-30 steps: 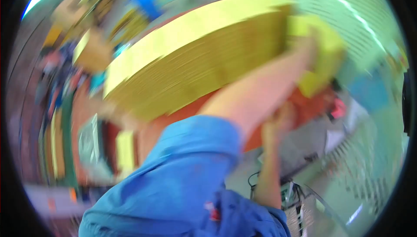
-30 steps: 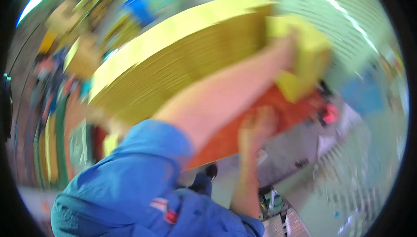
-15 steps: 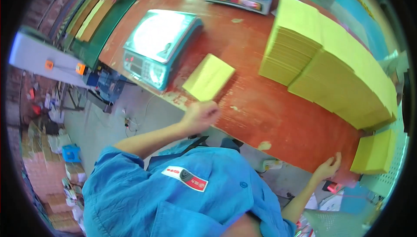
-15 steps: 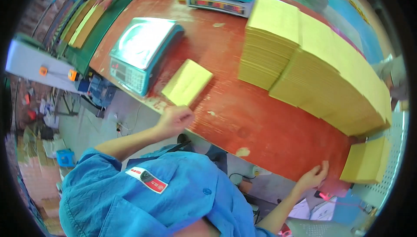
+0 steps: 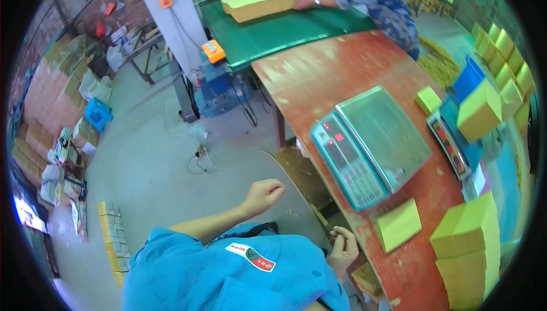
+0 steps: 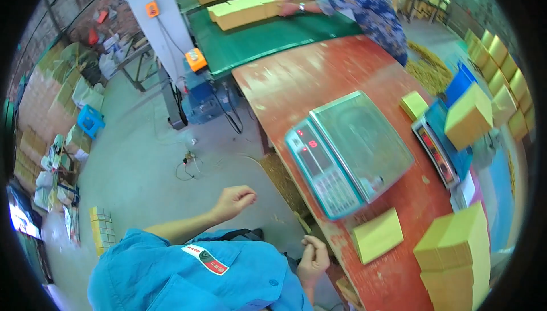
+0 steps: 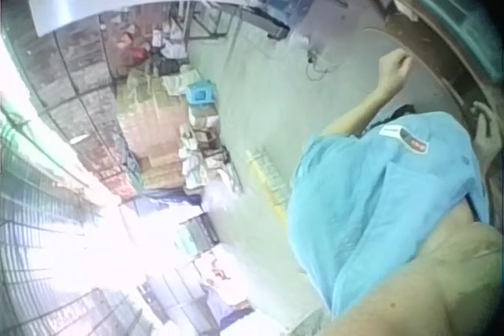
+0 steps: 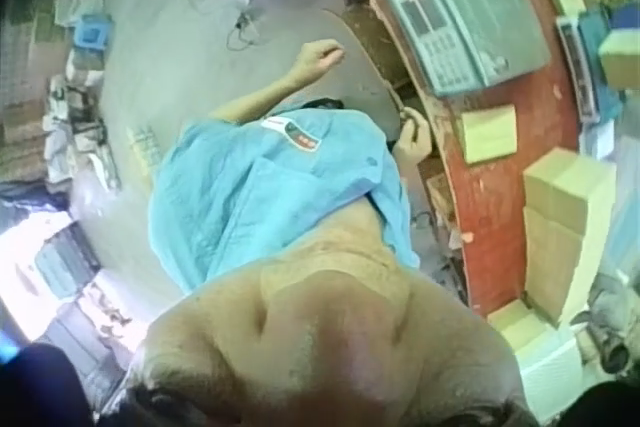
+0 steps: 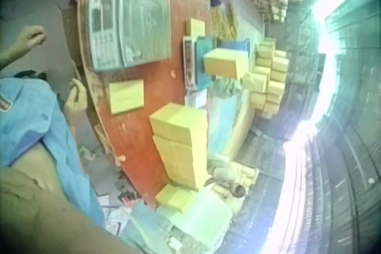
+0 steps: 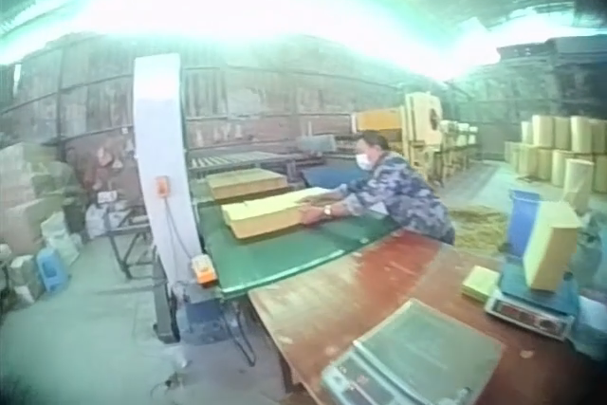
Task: Weighing yellow blocks on a digital scale and sorting them onto a conveyor belt.
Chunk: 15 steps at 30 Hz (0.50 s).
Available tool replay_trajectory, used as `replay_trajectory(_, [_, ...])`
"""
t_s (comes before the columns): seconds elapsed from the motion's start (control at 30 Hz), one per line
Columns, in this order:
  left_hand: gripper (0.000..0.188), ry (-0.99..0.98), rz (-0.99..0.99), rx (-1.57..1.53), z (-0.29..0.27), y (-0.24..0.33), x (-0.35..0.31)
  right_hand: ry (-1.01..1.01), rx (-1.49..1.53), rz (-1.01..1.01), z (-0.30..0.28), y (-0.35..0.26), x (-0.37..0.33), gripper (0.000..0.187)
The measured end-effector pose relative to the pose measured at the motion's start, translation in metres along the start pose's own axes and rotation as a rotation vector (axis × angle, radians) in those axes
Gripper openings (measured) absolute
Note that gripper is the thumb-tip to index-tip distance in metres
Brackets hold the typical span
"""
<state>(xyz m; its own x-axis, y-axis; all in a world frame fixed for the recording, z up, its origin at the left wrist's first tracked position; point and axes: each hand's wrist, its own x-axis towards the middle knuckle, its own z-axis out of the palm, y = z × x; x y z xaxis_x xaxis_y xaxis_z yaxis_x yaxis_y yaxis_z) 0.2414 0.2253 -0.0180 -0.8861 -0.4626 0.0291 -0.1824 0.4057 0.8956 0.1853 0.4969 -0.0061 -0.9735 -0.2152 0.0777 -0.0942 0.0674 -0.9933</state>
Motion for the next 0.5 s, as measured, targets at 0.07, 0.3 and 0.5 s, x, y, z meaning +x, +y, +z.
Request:
replay_trajectory(0.07, [0.012, 0.094, -0.037, -0.049, -0.052, -0.027, 0.02, -0.127, 0.019, 0.066, 0.047, -0.004, 0.009, 0.019])
replay_trajectory(0.3, [0.021, 0.441, -0.045, 0.212, -0.212, -0.078, 0.127, -0.575, -0.011, 0.075, 0.152, -0.01, 0.068, 0.014])
replay_trajectory(0.5, [0.06, 0.549, -0.103, 0.518, -0.307, -0.119, 0.233, -0.739, -0.061, 0.143, 0.204, 0.018, 0.114, 0.013])
